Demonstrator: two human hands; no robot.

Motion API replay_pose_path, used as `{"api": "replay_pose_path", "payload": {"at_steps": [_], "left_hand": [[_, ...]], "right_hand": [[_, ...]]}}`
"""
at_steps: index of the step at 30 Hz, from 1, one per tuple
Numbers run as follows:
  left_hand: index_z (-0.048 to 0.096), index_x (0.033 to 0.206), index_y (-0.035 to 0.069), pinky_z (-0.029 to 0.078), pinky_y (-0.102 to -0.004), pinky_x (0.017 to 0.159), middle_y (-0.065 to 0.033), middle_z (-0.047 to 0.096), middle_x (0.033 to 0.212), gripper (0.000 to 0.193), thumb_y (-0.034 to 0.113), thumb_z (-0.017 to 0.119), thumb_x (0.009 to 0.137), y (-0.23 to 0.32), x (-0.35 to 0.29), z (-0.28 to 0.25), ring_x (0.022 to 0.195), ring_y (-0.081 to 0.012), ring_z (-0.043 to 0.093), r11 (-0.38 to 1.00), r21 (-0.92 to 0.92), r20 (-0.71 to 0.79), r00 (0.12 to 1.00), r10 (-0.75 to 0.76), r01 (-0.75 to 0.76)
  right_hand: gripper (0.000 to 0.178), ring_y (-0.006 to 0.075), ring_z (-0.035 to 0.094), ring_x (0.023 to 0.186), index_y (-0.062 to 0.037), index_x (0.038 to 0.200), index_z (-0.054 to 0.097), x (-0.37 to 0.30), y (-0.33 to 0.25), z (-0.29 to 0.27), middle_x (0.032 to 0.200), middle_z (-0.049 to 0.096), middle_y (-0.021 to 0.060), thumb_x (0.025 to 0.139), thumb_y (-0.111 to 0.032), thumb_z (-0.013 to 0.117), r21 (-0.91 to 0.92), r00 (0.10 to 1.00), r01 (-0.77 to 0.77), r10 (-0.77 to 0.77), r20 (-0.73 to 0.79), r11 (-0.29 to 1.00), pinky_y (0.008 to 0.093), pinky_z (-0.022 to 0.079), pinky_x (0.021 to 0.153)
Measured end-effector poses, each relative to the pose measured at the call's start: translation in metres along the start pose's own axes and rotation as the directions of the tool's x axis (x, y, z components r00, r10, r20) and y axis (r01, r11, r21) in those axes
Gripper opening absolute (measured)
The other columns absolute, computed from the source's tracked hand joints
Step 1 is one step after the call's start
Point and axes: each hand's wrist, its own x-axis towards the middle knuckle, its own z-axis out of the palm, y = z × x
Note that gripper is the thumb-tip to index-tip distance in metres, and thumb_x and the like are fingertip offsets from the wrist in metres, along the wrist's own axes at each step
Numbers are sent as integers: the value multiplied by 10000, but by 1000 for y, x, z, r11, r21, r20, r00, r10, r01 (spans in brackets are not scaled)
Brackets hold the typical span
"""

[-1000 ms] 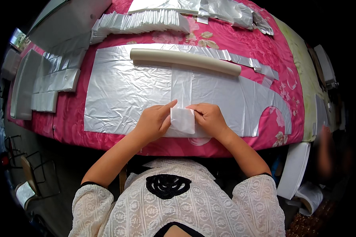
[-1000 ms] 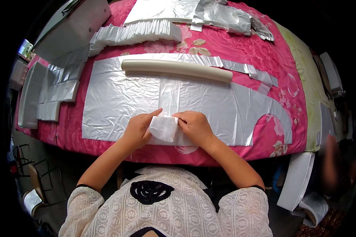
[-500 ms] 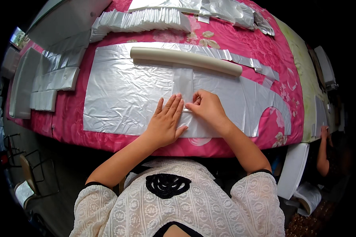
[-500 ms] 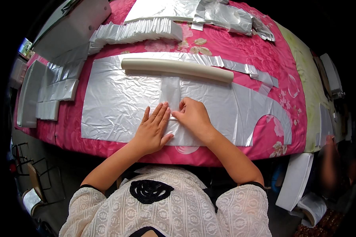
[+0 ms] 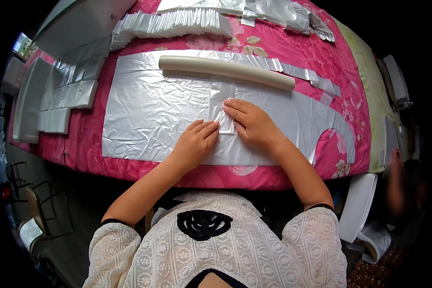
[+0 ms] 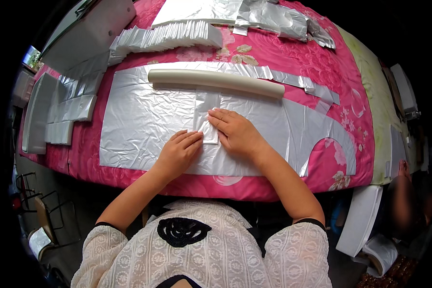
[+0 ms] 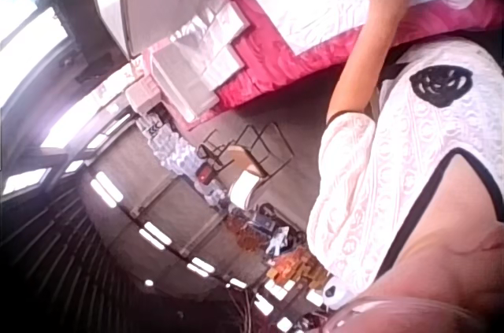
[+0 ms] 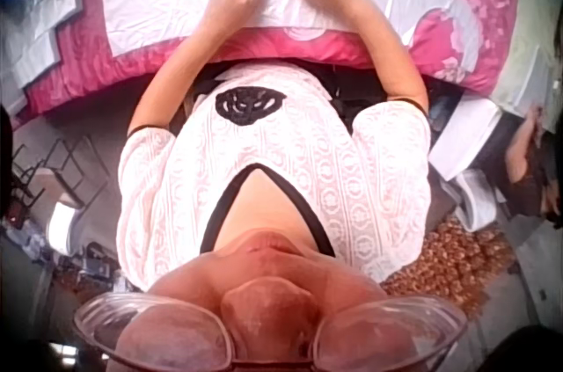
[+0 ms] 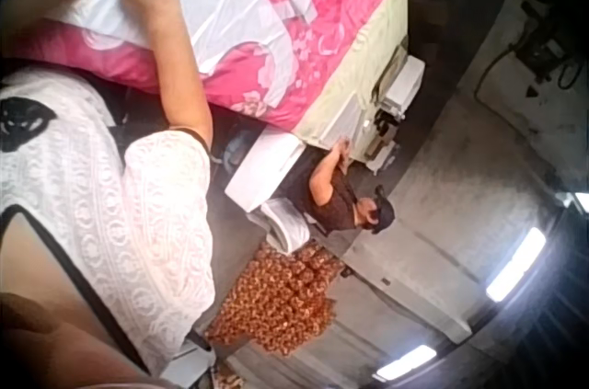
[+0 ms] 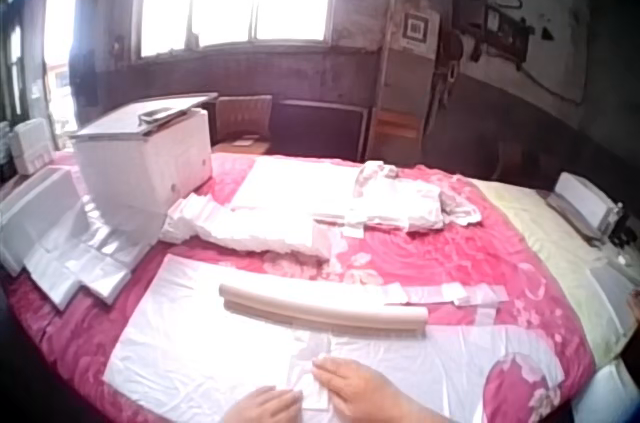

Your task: The person wraps small rectangular items in silver foil paper. They unroll the foil, place an item on it, fold the paper around the item, and stack the finished package. The person repeats this process multiple times on a pink patterned table.

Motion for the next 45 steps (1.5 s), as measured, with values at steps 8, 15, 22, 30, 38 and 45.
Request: {"api": "replay_pose_path", "payload": {"at_steps": [8, 15, 22, 30, 38, 45], "left_hand": [[579, 783, 41, 520, -322, 712, -82, 631, 962, 105, 70, 638, 701, -3, 13, -9, 809, -245, 635, 968, -234, -13, 995, -95, 89], [543, 1121, 35, 471, -366, 888, -117, 554, 1184, 495, 115, 711, 662, 12, -23, -35, 1078, -263, 548, 924, -379, 81, 994, 75, -39], [539, 1150, 34, 472, -366, 831, -104, 625, 1033, 503, 47, 657, 661, 13, -31, -21, 947, -257, 606, 941, -331, 95, 995, -43, 72], [353, 1298, -75, 479, -272, 560, -129, 643, 688, 566, 78, 610, 817, 10, 0, -20, 563, -184, 613, 484, -540, 261, 684, -681, 688], [320, 1340, -51, 471, -243, 534, -95, 610, 753, 628, 79, 629, 809, -2, 13, -31, 580, -109, 588, 287, -545, 402, 547, -734, 787], [415, 1288, -23, 463, -399, 834, -159, 540, 1135, 641, 246, 669, 764, 6, 9, -20, 1042, -292, 547, 969, -85, 32, 972, -231, 233]], "right_hand": [[407, 285, 565, 987, -29, 1050, 603, 3, 3, 4, 1062, 604, 122, 654, 56, 560, 1, 990, 72, -72, -122, 997, 365, 468, 852], [250, 222, 600, 825, -56, 911, 636, -36, -28, 26, 897, 624, 53, 663, -56, 606, 30, 962, 231, -224, -155, 973, 325, 499, 711], [215, 238, 598, 776, -79, 904, 670, -37, -33, 21, 826, 639, 50, 696, -62, 621, 218, 990, 8, 23, -137, 976, 328, 487, 672], [253, 119, 593, 532, 18, 743, 661, 6, -25, -2, 571, 591, 64, 825, -215, 605, 433, 700, -712, 604, 381, 552, 256, 437, 516], [277, 78, 590, 508, -13, 691, 637, 21, -13, -1, 605, 598, 28, 834, -249, 614, 362, 545, -838, 644, 536, 408, 224, 398, 446], [283, 77, 578, 498, -18, 680, 632, 26, -9, 1, 585, 591, 26, 836, -254, 620, 321, 540, -840, 629, 559, 437, 224, 382, 427]]}}
